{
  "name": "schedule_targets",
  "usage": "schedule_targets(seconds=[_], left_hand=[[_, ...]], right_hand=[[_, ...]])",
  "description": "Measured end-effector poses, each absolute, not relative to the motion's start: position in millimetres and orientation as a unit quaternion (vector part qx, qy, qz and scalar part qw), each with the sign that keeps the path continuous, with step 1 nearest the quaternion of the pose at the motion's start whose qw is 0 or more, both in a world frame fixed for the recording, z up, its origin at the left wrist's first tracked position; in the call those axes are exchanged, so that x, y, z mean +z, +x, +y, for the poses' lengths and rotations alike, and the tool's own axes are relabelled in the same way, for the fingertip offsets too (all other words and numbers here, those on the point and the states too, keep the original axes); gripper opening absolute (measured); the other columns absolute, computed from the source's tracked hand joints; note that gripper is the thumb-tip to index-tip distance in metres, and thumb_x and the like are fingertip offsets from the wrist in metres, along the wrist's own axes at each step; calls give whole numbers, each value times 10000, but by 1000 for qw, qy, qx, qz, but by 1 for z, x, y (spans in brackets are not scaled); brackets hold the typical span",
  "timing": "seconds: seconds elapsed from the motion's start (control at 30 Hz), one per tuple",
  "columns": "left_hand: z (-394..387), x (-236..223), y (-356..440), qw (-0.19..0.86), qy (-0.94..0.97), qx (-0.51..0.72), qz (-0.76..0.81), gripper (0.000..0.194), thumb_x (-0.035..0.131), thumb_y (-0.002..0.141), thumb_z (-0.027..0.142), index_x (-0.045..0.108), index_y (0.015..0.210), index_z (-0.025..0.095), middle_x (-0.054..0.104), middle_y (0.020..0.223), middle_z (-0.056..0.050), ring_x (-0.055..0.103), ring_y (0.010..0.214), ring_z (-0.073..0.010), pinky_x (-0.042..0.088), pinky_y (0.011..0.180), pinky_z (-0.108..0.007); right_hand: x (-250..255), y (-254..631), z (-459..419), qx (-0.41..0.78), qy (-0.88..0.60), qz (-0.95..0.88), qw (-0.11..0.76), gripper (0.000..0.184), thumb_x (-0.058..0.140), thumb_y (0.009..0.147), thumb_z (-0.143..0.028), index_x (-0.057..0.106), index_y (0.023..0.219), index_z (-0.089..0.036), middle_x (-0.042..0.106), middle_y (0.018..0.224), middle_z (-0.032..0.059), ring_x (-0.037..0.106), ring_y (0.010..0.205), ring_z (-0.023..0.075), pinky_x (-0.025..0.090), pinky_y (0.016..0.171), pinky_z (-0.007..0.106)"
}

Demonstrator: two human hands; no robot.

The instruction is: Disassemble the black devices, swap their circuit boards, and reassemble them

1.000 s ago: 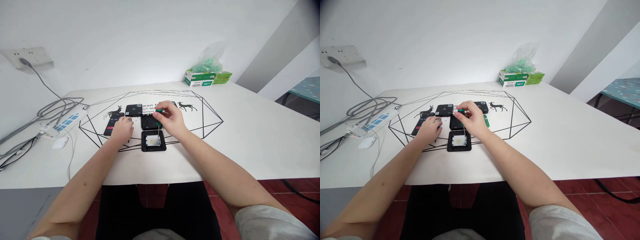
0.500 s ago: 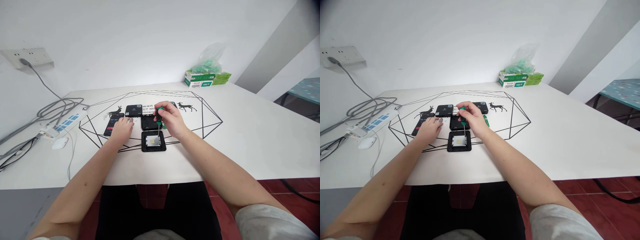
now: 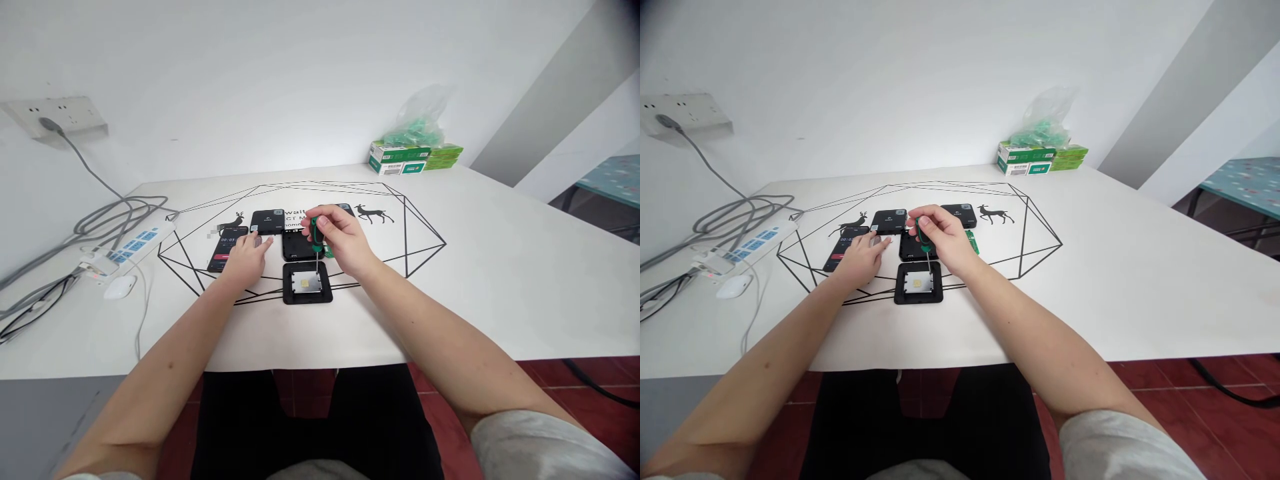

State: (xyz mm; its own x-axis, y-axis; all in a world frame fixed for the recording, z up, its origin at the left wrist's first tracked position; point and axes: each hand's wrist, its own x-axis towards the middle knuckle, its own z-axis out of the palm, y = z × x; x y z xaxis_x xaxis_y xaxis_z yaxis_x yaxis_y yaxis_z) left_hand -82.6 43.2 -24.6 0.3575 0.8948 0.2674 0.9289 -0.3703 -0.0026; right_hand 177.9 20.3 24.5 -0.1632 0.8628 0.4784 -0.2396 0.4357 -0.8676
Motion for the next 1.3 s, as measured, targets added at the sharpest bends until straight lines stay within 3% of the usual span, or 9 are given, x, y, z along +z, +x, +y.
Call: schedule_targets(seconds=[0.07, 0.27, 0.4, 0.53, 0.7, 0.83, 0.93, 1.1, 1.3], left_hand=[[44, -25, -84, 83, -817, -126, -556, 552, 513, 995, 197, 612, 1538, 213, 509, 1615, -217, 480, 1427, -433, 529, 1060, -612], [47, -27, -84, 81, -824, -128, -546, 298, 586, 982, 275, 784, 1176, 165, 569, 1558, -213, 454, 1455, -442, 491, 1133, -628], [42, -23, -78, 82, -822, -80, -558, 410, 521, 1041, 333, 771, 1315, 157, 510, 1626, -209, 396, 1524, -446, 443, 1187, -623], [37, -18, -71, 64, -817, -29, -572, 510, 452, 1093, 410, 669, 1502, 195, 421, 1710, -189, 323, 1593, -441, 371, 1247, -610], [37, -18, -68, 27, -817, -20, -575, 630, 396, 1110, 572, 556, 1604, 215, 334, 1772, -163, 245, 1640, -448, 283, 1289, -637], [35, -17, -67, -3, -840, -62, -539, 671, 363, 1114, 580, 533, 1612, 163, 326, 1775, -168, 207, 1660, -424, 226, 1328, -607], [26, -12, -63, -81, -874, -70, -475, 735, 335, 1114, 631, 430, 1677, 168, 241, 1810, -143, 158, 1684, -378, 201, 1350, -564], [13, -2, -56, -174, -889, -6, -423, 921, 465, 1023, 783, 298, 1739, 230, 64, 1842, -91, 8, 1700, -372, 135, 1363, -554], [11, 0, -55, -193, -881, 6, -431, 989, 488, 983, 828, 239, 1754, 260, 14, 1840, -73, -32, 1696, -378, 142, 1358, -564]], right_hand=[[25, 178, 19, 464, -256, -611, 589, 429, 771, 891, -661, 730, 1084, -280, 780, 1023, 35, 739, 893, 186, 647, 817, 394], [26, 176, 17, 455, -254, -623, 584, 412, 785, 891, -641, 734, 1079, -278, 767, 1026, 36, 731, 910, 189, 627, 828, 390], [25, 174, 19, 420, -254, -627, 605, 391, 911, 782, -570, 758, 1009, -291, 733, 1033, 22, 698, 999, 197, 596, 894, 386], [24, 176, 21, 376, -280, -629, 620, 330, 928, 758, -535, 792, 950, -303, 669, 1039, 23, 623, 948, 184, 546, 749, 337], [27, 178, 18, 402, -269, -623, 614, 205, 840, 847, -458, 801, 984, -311, 700, 1026, 18, 648, 942, 190, 559, 794, 366], [27, 176, 16, 499, -260, -576, 593, 238, 691, 937, -461, 765, 1097, -301, 743, 1028, 22, 700, 905, 203, 599, 818, 410], [24, 176, 18, 477, -271, -579, 603, 264, 685, 944, -513, 753, 1074, -293, 733, 1058, 31, 693, 972, 215, 603, 815, 396], [23, 175, 21, 341, -286, -630, 636, 305, 875, 814, -537, 765, 966, -295, 692, 1036, 22, 625, 966, 194, 563, 872, 373], [24, 175, 20, 397, -281, -596, 639, 271, 786, 891, -457, 740, 1123, -325, 718, 1050, 4, 650, 902, 182, 576, 914, 410]])
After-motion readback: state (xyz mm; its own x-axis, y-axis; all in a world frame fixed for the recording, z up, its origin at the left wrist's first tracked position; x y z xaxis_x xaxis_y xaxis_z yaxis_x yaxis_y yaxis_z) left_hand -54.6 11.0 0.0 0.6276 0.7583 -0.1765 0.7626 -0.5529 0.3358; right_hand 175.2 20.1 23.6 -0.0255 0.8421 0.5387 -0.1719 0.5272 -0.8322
